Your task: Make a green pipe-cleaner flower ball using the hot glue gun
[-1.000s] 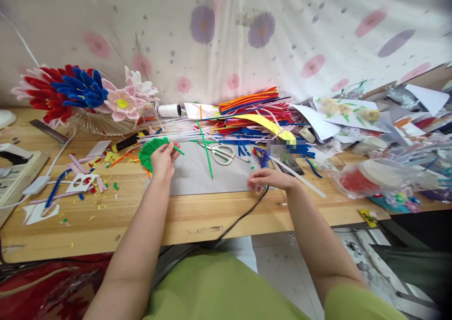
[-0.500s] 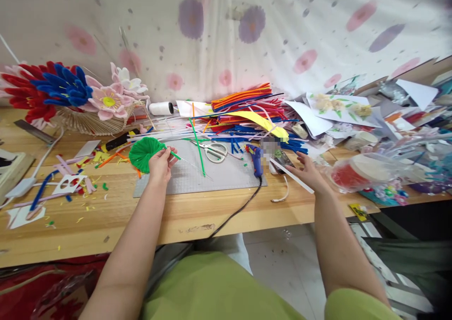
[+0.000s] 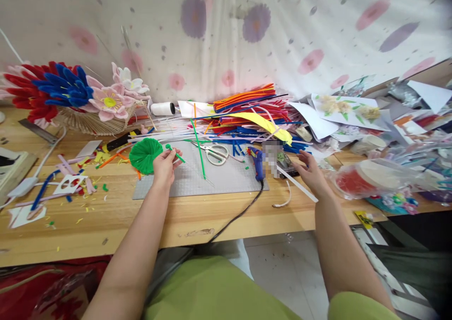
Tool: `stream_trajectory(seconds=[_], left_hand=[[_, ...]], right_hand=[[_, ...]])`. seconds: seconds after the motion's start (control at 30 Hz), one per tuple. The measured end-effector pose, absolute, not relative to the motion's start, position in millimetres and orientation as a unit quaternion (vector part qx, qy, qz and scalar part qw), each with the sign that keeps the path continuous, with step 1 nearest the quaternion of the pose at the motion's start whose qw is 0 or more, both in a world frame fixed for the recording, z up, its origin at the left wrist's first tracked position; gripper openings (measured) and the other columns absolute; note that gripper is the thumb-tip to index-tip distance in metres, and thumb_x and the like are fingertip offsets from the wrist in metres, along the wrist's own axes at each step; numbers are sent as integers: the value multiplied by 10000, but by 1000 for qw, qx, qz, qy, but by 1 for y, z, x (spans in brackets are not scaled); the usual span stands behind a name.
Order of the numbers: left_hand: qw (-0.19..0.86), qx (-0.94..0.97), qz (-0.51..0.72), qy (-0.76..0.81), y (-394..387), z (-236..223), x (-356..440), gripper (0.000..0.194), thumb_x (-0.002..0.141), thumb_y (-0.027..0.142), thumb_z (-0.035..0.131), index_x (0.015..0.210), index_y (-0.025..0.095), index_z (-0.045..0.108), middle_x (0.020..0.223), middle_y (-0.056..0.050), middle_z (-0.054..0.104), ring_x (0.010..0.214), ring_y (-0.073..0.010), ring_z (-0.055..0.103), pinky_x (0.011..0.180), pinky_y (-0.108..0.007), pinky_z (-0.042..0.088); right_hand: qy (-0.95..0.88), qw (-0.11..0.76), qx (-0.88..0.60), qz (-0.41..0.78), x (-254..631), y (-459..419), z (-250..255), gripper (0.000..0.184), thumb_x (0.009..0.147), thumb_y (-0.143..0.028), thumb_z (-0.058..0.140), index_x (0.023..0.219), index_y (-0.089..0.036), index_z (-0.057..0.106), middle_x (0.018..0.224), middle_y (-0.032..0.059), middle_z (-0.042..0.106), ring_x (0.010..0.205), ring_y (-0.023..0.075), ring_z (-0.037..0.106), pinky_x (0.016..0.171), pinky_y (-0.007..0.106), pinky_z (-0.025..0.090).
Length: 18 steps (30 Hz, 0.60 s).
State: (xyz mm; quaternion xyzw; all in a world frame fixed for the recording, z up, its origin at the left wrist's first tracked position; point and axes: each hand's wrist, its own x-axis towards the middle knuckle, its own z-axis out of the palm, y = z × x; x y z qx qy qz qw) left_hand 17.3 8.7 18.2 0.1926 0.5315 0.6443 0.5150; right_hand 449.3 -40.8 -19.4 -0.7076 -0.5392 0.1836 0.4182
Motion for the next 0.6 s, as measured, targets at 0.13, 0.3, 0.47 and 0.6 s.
stream_trajectory(seconds=[0.13, 0.3, 0.47, 0.6], left_hand=[[543, 223, 603, 541, 12, 18, 20, 6, 718, 100, 608, 719, 104, 604, 685, -23, 643, 608, -83, 612, 476, -149, 444], [605, 274, 514, 543, 14, 18, 15, 78, 656, 135, 678, 706, 106, 625, 696, -41, 662, 613, -105, 619, 489, -174, 444], [625, 274, 494, 538, 11, 15, 11, 87, 658, 132, 677, 726, 108, 630, 700, -44, 669, 614, -107, 620, 498, -182, 449], [626, 254, 500, 542, 11, 11, 14, 73, 662, 117, 669, 715, 107, 619, 664, -35, 659, 584, -98, 609, 498, -184, 449]], right_hand=[[-569, 416, -696, 139, 447, -27, -18, 344, 776, -328, 498, 1099, -210, 498, 1129, 118, 607, 1053, 241, 576, 897, 460, 461], [-598, 373, -704, 92, 437, -19, -11, 291, 737, -151, 407, 1005, -205, 504, 1013, 93, 671, 999, 239, 605, 869, 455, 449], [-625, 344, -699, 47, 431, -19, -3, 373, 681, -78, 377, 1017, -205, 476, 979, 76, 686, 1024, 232, 599, 842, 421, 455], [-632, 309, -711, 25, 431, -20, -4, 403, 650, -62, 382, 1017, -201, 474, 986, 86, 683, 1023, 245, 587, 838, 418, 452]])
